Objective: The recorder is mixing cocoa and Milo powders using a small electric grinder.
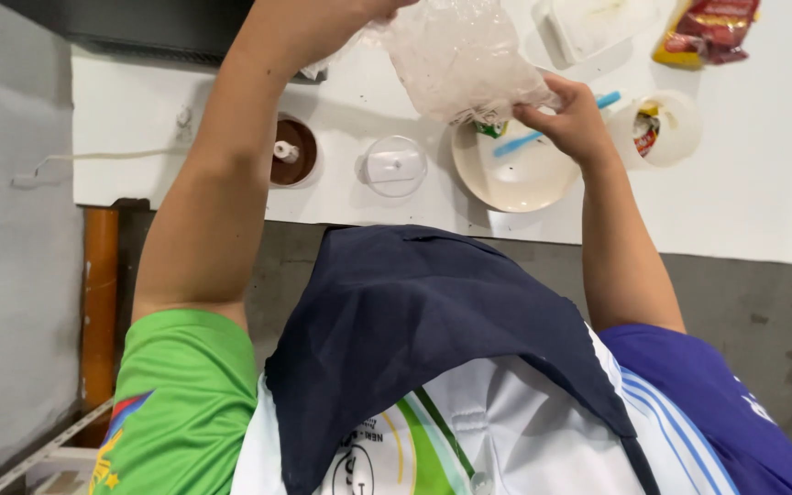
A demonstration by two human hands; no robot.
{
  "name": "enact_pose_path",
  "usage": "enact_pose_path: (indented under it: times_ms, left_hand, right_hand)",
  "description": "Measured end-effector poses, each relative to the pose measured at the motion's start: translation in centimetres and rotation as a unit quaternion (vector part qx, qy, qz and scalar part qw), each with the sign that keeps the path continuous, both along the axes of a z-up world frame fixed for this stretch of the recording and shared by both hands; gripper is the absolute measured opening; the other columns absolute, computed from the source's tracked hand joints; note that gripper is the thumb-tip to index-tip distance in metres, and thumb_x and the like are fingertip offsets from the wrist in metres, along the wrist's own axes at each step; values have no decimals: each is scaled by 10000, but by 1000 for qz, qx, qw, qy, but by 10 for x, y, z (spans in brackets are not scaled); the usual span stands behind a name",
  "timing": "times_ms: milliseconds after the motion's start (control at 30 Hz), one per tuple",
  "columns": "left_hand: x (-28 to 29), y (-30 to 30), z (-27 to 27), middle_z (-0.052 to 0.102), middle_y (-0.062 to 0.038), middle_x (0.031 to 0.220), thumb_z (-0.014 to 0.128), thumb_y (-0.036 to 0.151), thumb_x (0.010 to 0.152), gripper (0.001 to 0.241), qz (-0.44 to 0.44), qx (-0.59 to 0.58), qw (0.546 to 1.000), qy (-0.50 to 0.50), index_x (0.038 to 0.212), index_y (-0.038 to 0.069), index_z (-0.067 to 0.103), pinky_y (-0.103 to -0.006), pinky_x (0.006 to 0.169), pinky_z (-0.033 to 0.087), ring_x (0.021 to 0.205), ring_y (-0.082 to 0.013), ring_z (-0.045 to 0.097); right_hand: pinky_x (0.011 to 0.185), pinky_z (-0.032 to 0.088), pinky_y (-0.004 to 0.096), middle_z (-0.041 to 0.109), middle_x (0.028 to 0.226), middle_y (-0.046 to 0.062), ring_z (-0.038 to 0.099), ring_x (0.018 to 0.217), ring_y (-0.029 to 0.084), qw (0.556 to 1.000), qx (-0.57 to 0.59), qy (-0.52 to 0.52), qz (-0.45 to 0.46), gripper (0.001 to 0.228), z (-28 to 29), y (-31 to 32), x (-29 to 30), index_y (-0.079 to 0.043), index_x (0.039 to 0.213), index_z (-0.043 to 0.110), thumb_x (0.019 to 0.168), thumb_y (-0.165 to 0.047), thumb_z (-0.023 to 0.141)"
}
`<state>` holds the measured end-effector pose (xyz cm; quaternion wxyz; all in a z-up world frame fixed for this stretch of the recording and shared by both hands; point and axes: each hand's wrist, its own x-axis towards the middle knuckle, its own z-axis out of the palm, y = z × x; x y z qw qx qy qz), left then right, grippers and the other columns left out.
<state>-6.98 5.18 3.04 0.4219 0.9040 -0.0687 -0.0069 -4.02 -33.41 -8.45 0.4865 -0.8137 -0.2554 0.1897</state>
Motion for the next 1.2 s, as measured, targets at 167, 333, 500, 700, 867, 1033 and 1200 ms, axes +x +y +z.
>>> enact_pose_path:
  times_ms: [167, 333, 500, 700, 867, 1033, 1200]
  left_hand:
    - [-56, 27, 22, 773, 1, 873, 749, 380, 990, 285, 58, -118, 991, -3, 1027, 98, 772, -270, 754, 578, 811, -81, 745]
    - [-84, 74, -44, 746, -14, 1006, 786, 124, 1027, 128, 17, -253, 967, -31, 1117, 53, 729, -303, 876, 578, 945, -129, 713]
    - [-112, 112, -90, 757, -17, 1031, 825, 73, 933, 182, 75, -182, 980, -39, 1062, 39, 702, -304, 902, 603, 998, -122, 737]
    - [-138, 122, -106, 764, -88, 967, 853, 58, 811, 279, 156, -64, 985, -31, 1057, 45, 720, -322, 814, 576, 890, -189, 742]
    - [-148, 120, -125, 732, -113, 961, 869, 96, 814, 225, 196, -1, 978, -72, 970, 64, 709, -391, 787, 549, 882, -288, 692]
    - [-153, 112, -142, 721, -65, 963, 864, 132, 785, 222, 239, 93, 961, -109, 937, 84, 710, -476, 865, 461, 1025, -328, 584]
    - [-166, 101, -171, 646, -57, 1166, 857, 136, 803, 319, 270, 162, 927, -203, 1071, 63, 701, -500, 958, 360, 1153, -312, 500]
  right_hand:
    - [1009, 588, 380, 758, 1110, 40, 713, 1058, 185, 928, 279, 220, -113, 133, -34, 22, -2, -72, 1138, 733, 1011, -105, 719]
    - [901, 586, 383, 733, 995, 22, 709, 977, 185, 824, 426, 334, -167, 56, -35, 63, -7, -144, 1043, 630, 1013, -189, 641]
    - [905, 552, 358, 728, 1043, 44, 696, 1004, 181, 851, 407, 300, -143, 60, -38, 74, 18, -125, 1094, 622, 1119, -174, 646]
    - [820, 566, 287, 728, 1033, 81, 699, 892, 154, 931, 328, 140, -83, 81, 24, 98, 32, -54, 1114, 624, 1163, -113, 650]
    - [843, 516, 243, 702, 1004, 78, 677, 928, 139, 955, 297, 10, 6, 153, 60, 112, 40, 12, 1142, 616, 1239, -69, 703]
    - [828, 506, 227, 694, 1007, 42, 660, 900, 111, 971, 234, -43, 3, 147, 110, 146, 18, 10, 1130, 627, 1167, -110, 704]
    - [777, 476, 211, 701, 999, 26, 633, 858, 79, 976, 205, -72, 14, 142, 124, 162, 14, 3, 1123, 658, 1129, -118, 731]
